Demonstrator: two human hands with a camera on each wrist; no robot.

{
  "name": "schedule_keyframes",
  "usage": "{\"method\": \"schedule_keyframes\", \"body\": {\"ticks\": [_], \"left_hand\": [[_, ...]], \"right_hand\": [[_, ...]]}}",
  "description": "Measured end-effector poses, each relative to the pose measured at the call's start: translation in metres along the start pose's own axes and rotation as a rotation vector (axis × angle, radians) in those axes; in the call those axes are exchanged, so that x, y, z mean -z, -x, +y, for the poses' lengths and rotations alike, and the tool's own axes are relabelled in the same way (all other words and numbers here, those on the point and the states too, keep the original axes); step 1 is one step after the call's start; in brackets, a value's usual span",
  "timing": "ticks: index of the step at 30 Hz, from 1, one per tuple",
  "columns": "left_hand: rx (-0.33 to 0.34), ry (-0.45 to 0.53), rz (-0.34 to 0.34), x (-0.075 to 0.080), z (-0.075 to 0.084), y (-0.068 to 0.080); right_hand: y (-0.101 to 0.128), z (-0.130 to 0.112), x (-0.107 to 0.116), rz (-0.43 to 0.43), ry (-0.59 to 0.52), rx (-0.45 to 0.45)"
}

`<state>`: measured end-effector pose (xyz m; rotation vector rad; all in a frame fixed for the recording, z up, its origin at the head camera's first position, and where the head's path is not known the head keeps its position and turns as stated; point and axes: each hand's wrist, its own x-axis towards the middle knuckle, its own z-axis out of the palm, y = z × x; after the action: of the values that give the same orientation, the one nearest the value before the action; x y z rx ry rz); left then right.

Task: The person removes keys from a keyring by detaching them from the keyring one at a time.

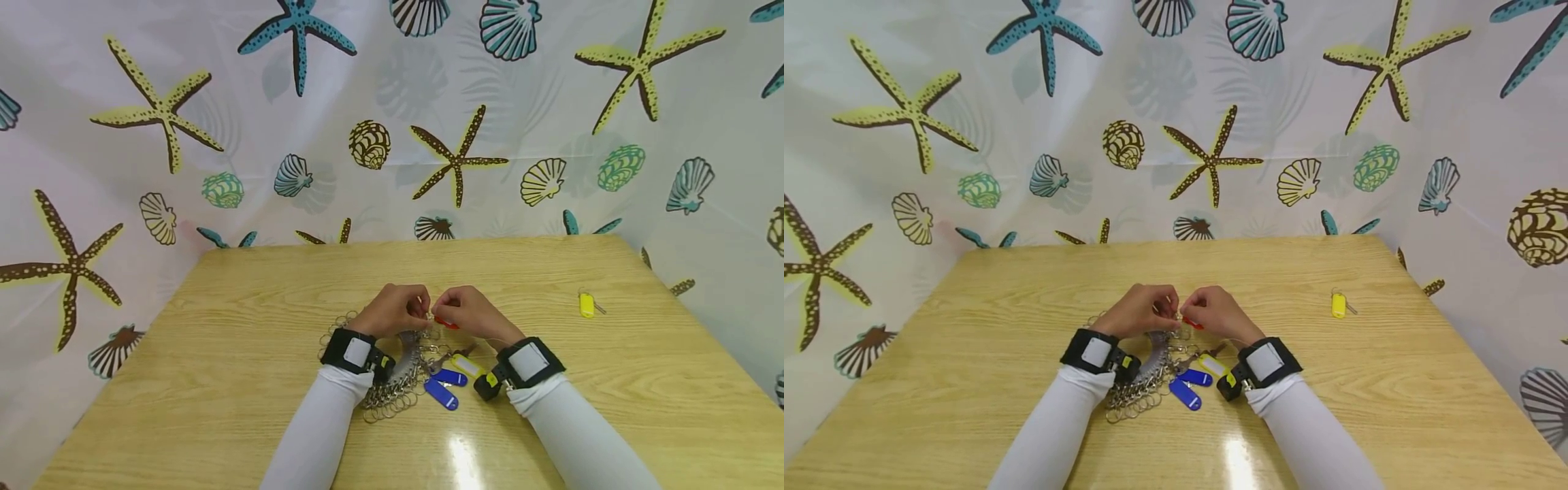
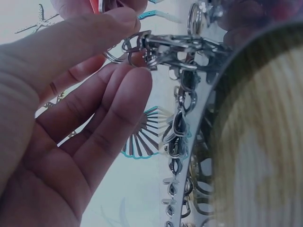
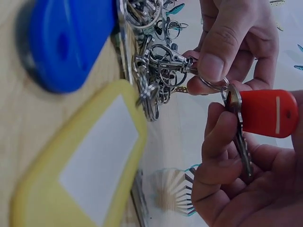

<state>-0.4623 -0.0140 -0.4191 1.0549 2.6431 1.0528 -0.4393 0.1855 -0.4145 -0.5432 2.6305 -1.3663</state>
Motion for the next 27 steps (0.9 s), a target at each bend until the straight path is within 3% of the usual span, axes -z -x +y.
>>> {"method": "schedule_keyframes", "body": {"ticks": [10,18,27], "left_hand": [[0.006,0.025,0.014,-0.0007,-0.0033,0.0020],[-0.012,0.006,0.009,0.0001,-0.0030,0.0003],[-0.017,0.003,-0.008,0.0003,-0.0044,0.0004]], "right_hand": [[-0.0027,0.0009,-0.0051,0.023,0.054,0.017],[-0.0015,-0.0022,-0.0042,0.044,0.056,-0.022],[-0.0013,-0.0036,-0.0064,0.048,0.084,0.023]]}}
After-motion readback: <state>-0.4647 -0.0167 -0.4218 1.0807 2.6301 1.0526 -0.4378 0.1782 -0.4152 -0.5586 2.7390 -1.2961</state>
